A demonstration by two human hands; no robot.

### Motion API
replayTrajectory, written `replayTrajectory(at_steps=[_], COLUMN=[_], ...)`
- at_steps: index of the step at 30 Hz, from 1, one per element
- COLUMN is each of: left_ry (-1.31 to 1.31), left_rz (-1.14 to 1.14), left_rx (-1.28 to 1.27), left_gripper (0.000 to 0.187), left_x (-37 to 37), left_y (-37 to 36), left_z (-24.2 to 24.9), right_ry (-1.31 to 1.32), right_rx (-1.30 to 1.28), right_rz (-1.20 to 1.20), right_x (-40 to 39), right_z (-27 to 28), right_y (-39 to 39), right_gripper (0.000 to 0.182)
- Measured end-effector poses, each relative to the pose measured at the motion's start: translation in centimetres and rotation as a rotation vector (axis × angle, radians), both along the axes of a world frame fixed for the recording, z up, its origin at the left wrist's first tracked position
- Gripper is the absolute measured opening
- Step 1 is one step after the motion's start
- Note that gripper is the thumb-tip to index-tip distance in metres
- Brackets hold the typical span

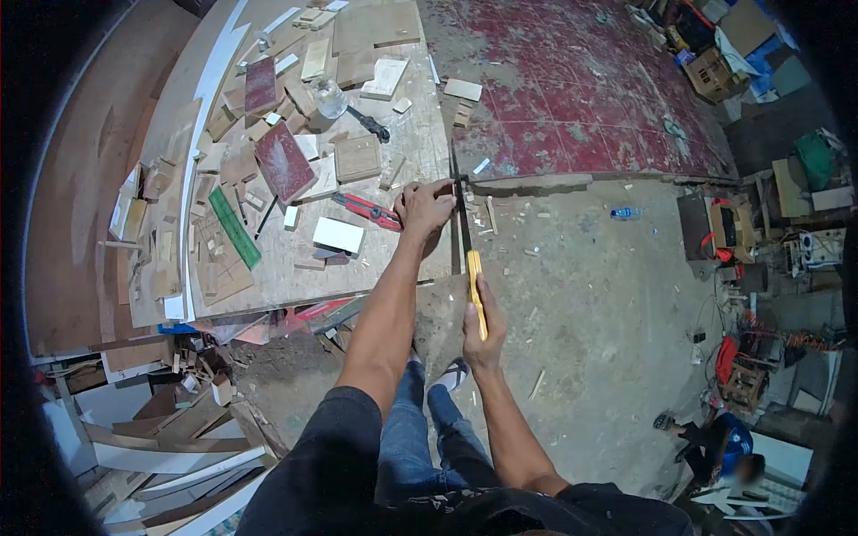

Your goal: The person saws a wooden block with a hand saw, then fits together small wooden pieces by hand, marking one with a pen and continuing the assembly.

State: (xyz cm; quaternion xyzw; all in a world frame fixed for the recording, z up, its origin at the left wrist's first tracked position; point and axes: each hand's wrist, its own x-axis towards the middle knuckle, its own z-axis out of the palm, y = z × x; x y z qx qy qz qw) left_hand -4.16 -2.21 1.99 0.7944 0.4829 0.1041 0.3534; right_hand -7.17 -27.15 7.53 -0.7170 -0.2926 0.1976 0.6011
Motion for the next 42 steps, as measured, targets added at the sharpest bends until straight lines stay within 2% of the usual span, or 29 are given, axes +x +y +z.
replayTrajectory(at_steps=[2,4,7,10,13,15,20,25,27,28,32,35,39,41,42], left_ry=[-0.002,0.001,0.012,-0.027,-0.002,-0.017,-0.038,-0.023,-0.019,-0.02,-0.014,-0.003,-0.015,0.022,0.012], left_rz=[0.0,0.009,0.017,0.031,0.009,0.022,0.063,0.058,0.049,0.053,0.059,0.036,0.063,0.04,0.025], left_rx=[0.014,0.058,0.046,0.029,0.014,0.007,0.035,0.037,0.031,0.032,0.039,0.022,0.05,0.027,0.032], left_gripper=[0.043,0.043,0.043,0.042,0.042,0.042,0.042,0.041,0.041,0.041,0.04,0.04,0.039,0.04,0.043], left_x=[-0.3,-0.3,-0.3,-0.3,-0.1,-0.1,-0.2,0.0,-0.2,-0.2,0.0,-0.4,0.0,-0.2,-0.1], left_y=[-0.1,-0.1,-0.2,-0.1,-0.3,-0.9,-0.5,-0.2,-0.4,-0.3,-0.2,-1.1,-0.5,-0.3,0.2], left_z=[-0.2,-0.2,-0.1,-0.8,0.3,0.3,-0.5,-0.1,-0.2,-0.1,-0.1,0.1,-0.3,-0.3,-0.7], right_ry=[-0.011,-0.171,-0.015,-0.102,-0.108,-0.092,-0.043,-0.148,0.047,-0.057,-0.057,-0.11,-0.105,-0.064,-0.11], right_rx=[0.0,0.044,-0.014,-0.074,-0.046,-0.058,-0.093,-0.131,-0.153,-0.157,-0.123,-0.09,-0.116,-0.146,-0.134], right_rz=[-0.009,-0.029,-0.012,0.03,0.011,-0.003,0.043,0.021,0.022,0.036,0.04,0.039,0.029,0.025,-0.002], right_x=[-0.5,-0.2,2.6,2.6,1.0,1.6,6.2,2.2,1.6,2.4,6.3,6.0,2.9,2.7,3.6], right_z=[0.6,0.8,3.4,4.6,6.7,7.1,5.4,9.5,11.9,11.0,6.9,6.4,12.4,12.8,11.2], right_y=[-0.3,0.1,5.1,5.1,1.1,1.3,9.1,2.2,1.4,2.5,10.3,8.9,3.2,2.8,4.3], right_gripper=[0.047,0.044,0.042,0.045,0.046,0.044,0.04,0.038,0.038,0.039,0.039,0.041,0.039,0.038,0.037])
